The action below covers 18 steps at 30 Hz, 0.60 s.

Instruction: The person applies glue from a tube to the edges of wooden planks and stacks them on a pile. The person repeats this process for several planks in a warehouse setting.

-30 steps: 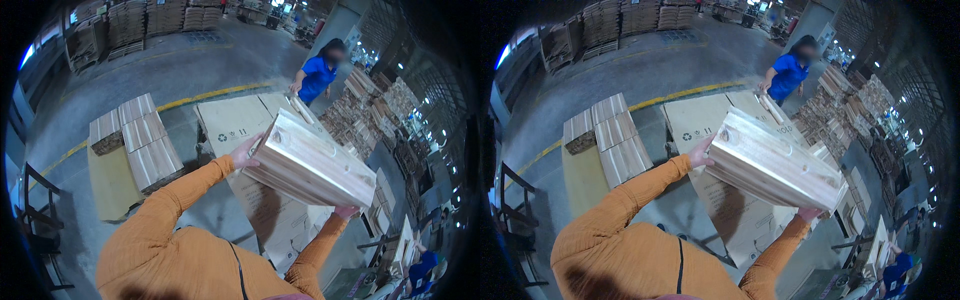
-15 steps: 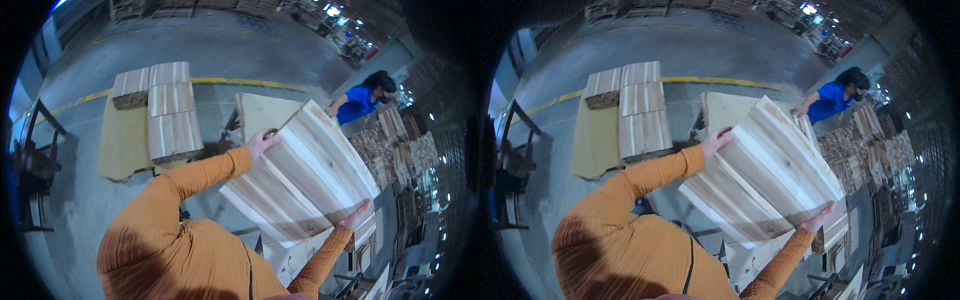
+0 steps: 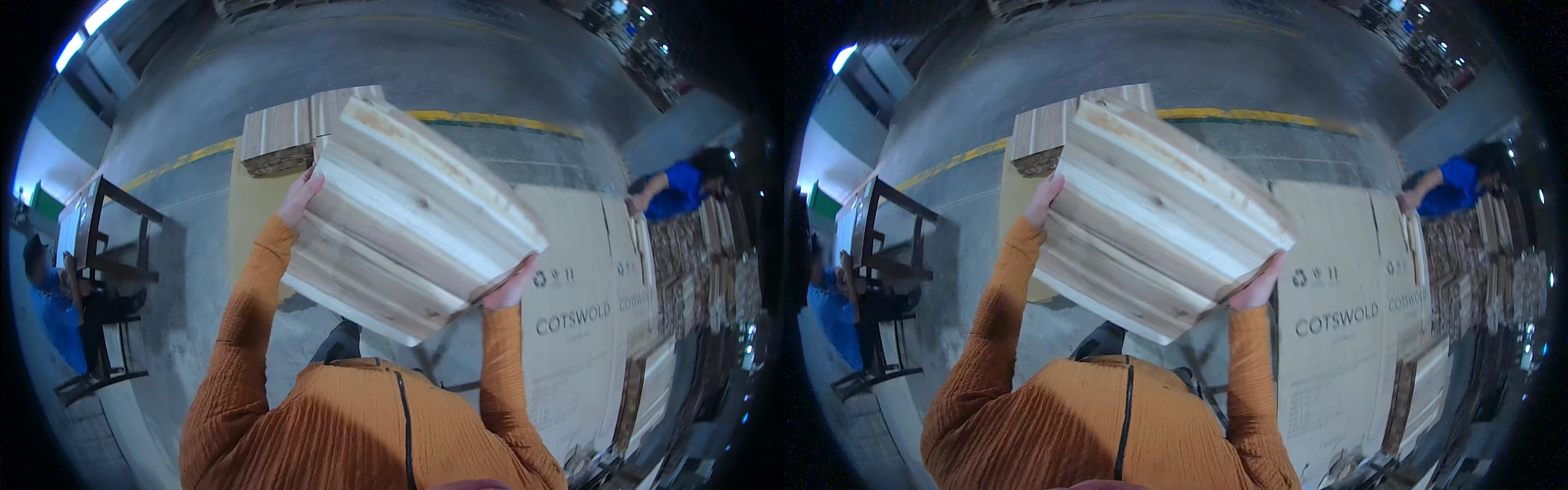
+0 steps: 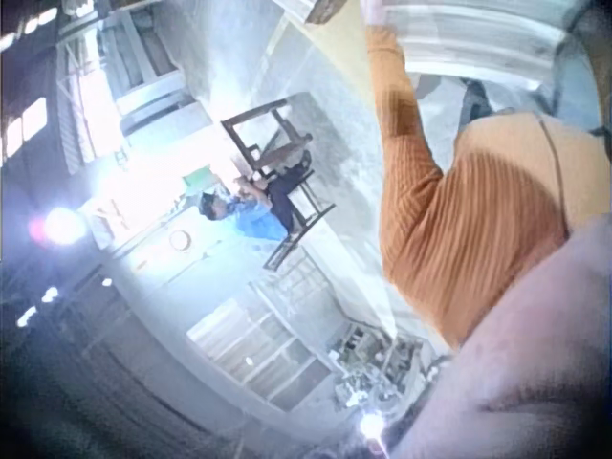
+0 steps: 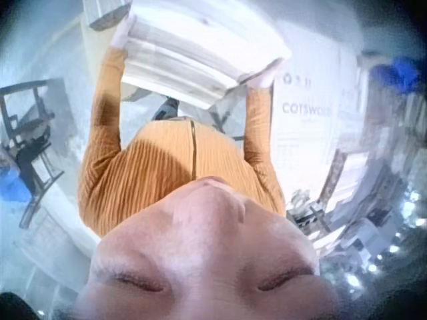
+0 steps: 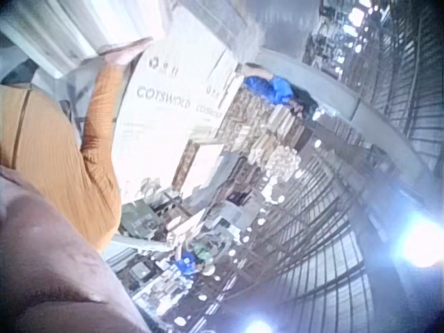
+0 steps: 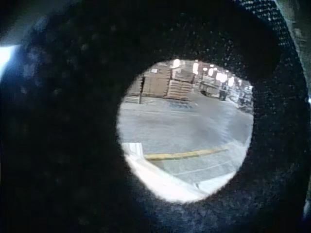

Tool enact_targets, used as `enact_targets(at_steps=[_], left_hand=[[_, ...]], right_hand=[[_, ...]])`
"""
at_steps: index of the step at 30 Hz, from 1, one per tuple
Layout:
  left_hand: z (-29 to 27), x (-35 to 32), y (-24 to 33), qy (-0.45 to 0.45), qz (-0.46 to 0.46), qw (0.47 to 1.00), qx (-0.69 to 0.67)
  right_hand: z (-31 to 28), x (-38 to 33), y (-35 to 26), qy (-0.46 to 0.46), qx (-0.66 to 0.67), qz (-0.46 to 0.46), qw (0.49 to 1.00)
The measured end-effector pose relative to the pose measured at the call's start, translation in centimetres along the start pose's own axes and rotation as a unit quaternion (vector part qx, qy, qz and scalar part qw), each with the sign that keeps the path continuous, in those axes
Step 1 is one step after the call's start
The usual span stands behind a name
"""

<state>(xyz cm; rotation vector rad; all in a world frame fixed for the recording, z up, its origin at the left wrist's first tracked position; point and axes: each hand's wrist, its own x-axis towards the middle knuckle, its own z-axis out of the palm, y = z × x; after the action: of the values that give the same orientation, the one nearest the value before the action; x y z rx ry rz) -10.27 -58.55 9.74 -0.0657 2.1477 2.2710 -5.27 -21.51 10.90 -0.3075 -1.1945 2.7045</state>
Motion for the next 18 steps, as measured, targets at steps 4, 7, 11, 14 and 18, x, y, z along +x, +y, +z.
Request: enact_targets(at_steps=[4,7,11,14,18], left_hand=[[-4.9,3.1,-2.3,0.015,-0.112,0.987,0.115],[-8.0,5.5,-8.2,-0.022,-0.196,0.969,0.147],[-9.3,8.6,-16.6,-0.103,-0.275,0.936,0.193],[-7.7,11.1,-20.1,-0.129,-0.310,0.916,0.221],[-3.2,15.8,-18.5,-0.203,-0.317,0.896,0.237]], right_hand=[[-1.2,2.8,13.1,0.100,0.032,0.114,0.988],[-3.8,2.5,20.5,0.169,0.023,0.218,0.961],[-5.5,1.3,24.7,0.213,0.045,0.271,0.938],[-7.6,1.5,26.1,0.247,0.044,0.278,0.927],[-10.0,3.4,26.1,0.285,0.041,0.249,0.925]])
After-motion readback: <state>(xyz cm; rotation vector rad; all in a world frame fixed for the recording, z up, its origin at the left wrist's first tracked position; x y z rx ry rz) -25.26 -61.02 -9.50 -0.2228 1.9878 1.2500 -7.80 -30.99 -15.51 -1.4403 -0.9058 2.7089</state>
